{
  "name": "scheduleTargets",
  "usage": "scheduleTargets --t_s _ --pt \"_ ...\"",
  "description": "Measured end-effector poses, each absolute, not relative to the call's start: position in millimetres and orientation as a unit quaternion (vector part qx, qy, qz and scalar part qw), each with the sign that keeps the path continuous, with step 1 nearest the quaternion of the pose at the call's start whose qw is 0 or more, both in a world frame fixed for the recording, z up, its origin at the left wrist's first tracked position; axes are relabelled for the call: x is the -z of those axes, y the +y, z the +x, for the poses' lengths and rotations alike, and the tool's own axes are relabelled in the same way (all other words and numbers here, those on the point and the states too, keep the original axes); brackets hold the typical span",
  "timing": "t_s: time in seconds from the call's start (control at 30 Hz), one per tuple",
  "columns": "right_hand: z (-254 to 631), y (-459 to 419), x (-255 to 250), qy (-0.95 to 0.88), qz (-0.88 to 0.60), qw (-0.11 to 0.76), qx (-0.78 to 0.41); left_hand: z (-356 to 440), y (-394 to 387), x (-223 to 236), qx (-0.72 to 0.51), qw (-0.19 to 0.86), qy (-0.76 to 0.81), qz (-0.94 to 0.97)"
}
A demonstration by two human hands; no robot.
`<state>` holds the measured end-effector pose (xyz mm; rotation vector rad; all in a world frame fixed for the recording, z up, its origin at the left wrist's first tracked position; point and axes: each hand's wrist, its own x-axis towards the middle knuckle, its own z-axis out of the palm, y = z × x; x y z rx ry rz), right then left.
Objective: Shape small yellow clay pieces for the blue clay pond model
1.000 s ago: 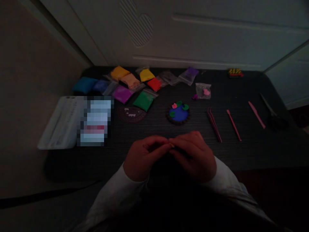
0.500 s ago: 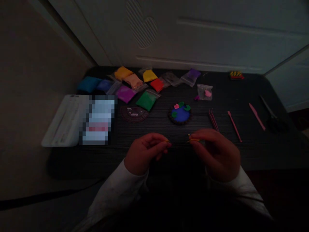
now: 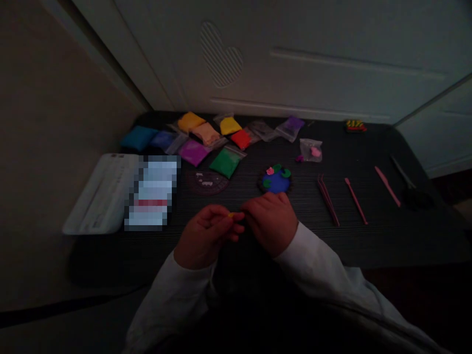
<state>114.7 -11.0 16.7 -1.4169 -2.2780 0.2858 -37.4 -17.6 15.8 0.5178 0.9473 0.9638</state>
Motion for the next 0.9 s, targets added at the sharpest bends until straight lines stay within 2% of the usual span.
scheduleTargets --t_s 0.13,0.27,0.43,0.53,0.9 --pt "113 -9 -16 -0.819 -0.521 0.222 -0.089 -37 -16 -14 -0.442 0.741 0.446 0.24" --pt "122 -19 -30 -0.814 -0.509 0.264 -0.095 -33 -19 -17 -0.442 0.732 0.45 0.258" --pt "135 -43 -39 -0.813 -0.459 0.323 -0.157 -24 -32 -28 -0.392 0.717 0.463 0.344" --pt "141 -55 -32 -0.808 -0.45 0.341 -0.167 -17 -39 -29 -0.344 0.744 0.44 0.367" --pt "151 -62 -17 -0.747 -0.501 0.406 -0.162 8 -45 -20 -0.354 0.803 0.398 0.267"
